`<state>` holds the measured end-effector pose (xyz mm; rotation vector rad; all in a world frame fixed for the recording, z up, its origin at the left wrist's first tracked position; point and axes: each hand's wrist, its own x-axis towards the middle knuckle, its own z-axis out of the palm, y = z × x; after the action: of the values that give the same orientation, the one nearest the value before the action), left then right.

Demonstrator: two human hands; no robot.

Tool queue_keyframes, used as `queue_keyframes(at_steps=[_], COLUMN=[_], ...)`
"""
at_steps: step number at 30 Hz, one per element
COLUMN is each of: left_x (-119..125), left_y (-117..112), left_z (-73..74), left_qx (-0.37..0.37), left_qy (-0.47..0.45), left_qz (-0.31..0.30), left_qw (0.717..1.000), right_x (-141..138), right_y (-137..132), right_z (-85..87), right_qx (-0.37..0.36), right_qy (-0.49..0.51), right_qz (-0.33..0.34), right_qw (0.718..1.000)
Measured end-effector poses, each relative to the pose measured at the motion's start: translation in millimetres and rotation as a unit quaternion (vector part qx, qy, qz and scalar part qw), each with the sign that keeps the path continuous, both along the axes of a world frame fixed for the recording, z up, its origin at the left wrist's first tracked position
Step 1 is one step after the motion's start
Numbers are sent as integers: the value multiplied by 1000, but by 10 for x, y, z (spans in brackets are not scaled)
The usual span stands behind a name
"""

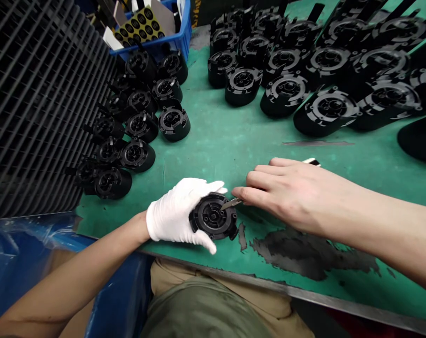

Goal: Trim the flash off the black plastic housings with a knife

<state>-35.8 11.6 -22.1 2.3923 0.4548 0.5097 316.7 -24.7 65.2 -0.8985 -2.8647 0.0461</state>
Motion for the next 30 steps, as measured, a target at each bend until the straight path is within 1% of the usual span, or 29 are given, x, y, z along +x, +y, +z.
queue_keyframes(at_steps=[3, 7, 9, 13, 17, 20, 24, 28, 30], left_x=[6, 3, -1, -4, -4, -3, 7, 24, 21], left_y=[6, 12, 9, 4, 12, 16, 23, 46, 61], left_z=[-14, -14, -5, 12, -7, -21, 25, 98, 102], left_qx=[-4, -9, -9, -7, -17, -16, -22, -35, -36], left_qy=[3, 12, 8, -1, 9, 0, 4, 26, 33], left_qz=[-4, -6, -9, -10, -9, -9, -10, -16, -21], left_qw=[1000, 1000, 1000, 1000, 1000, 1000, 1000, 999, 999], right_x=[-14, 6, 27, 59, 82, 92, 84, 46, 33], right_y=[59, 146, 184, 269, 375, 445, 504, 581, 637], right_z=[18, 16, 12, -3, -46, -66, -36, 31, 33], right_qx=[13, 0, -17, -65, -75, -88, -97, -126, -149], right_qy=[34, 40, 40, 32, 13, -17, -43, -22, -3], right_qz=[50, 66, 70, 82, 106, 118, 136, 145, 154], right_qw=[998, 997, 997, 994, 991, 989, 985, 981, 977])
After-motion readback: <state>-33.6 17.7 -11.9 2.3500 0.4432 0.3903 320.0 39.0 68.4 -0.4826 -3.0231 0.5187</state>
